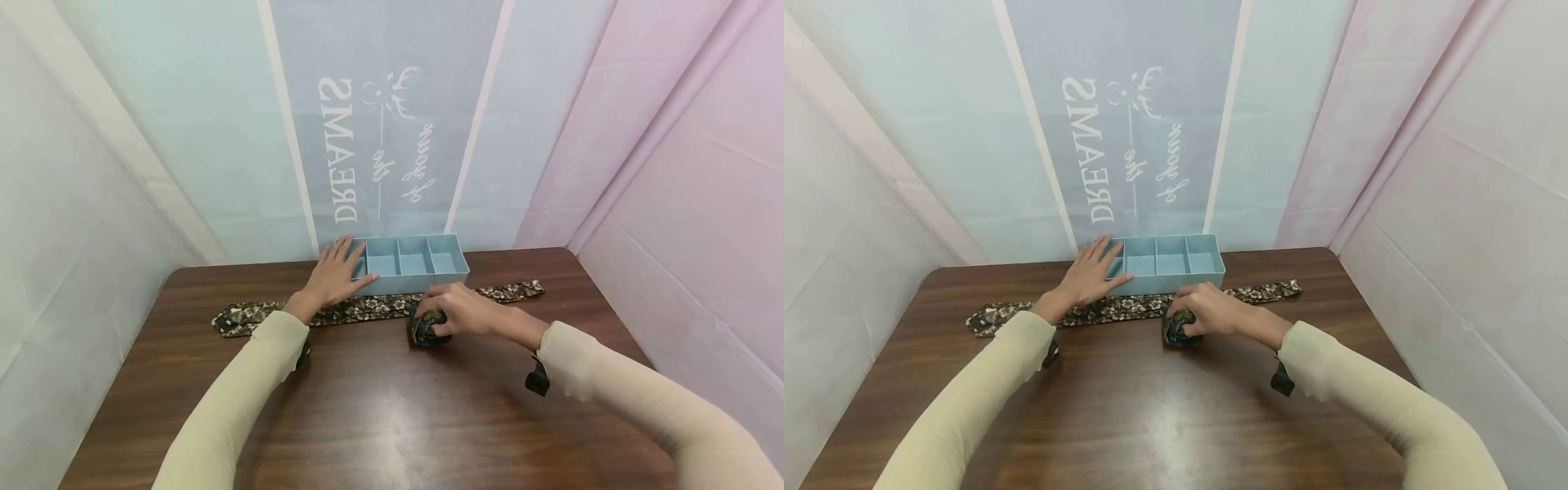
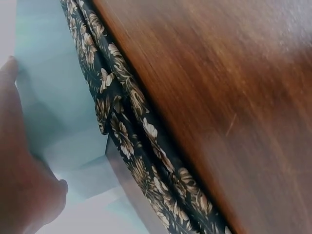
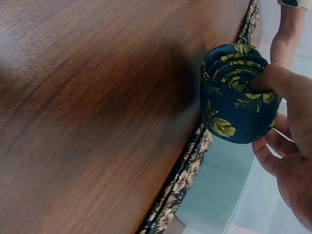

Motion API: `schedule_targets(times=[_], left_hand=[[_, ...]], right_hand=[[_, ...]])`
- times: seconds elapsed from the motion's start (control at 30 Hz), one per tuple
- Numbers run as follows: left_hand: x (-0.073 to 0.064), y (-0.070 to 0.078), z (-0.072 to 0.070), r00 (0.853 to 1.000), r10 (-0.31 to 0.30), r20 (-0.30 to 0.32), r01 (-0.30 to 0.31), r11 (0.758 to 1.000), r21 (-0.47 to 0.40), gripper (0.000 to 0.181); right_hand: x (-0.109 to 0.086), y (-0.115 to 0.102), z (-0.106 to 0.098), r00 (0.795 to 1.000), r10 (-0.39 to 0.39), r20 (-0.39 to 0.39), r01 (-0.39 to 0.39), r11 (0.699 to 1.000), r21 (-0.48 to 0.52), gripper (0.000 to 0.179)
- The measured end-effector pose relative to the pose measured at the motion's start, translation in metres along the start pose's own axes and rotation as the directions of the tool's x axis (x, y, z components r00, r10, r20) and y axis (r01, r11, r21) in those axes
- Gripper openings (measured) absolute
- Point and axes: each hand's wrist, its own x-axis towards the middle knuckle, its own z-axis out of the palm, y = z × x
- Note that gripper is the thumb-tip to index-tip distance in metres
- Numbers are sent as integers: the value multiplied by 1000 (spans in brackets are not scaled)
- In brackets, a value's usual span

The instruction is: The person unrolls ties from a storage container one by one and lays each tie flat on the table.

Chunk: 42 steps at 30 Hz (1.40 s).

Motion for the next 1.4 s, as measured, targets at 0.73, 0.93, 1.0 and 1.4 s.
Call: schedule_targets(times=[0.73,0.93,1.0,1.4], left_hand=[[-48,47,-2,827,392,-402,-438,899,-24,76],[-62,73,10,935,303,-184,-329,935,-129,86],[-65,82,15,953,278,-117,-295,942,-162,89],[-66,112,33,978,202,-46,-207,947,-244,78]], right_hand=[[-15,-2,11,1000,4,-21,-5,999,-45,31],[-15,-3,10,1000,5,-11,-6,999,-52,32],[-16,-3,10,1000,0,-15,-1,998,-57,33],[-16,-2,12,1000,7,-27,-9,998,-62,35]])
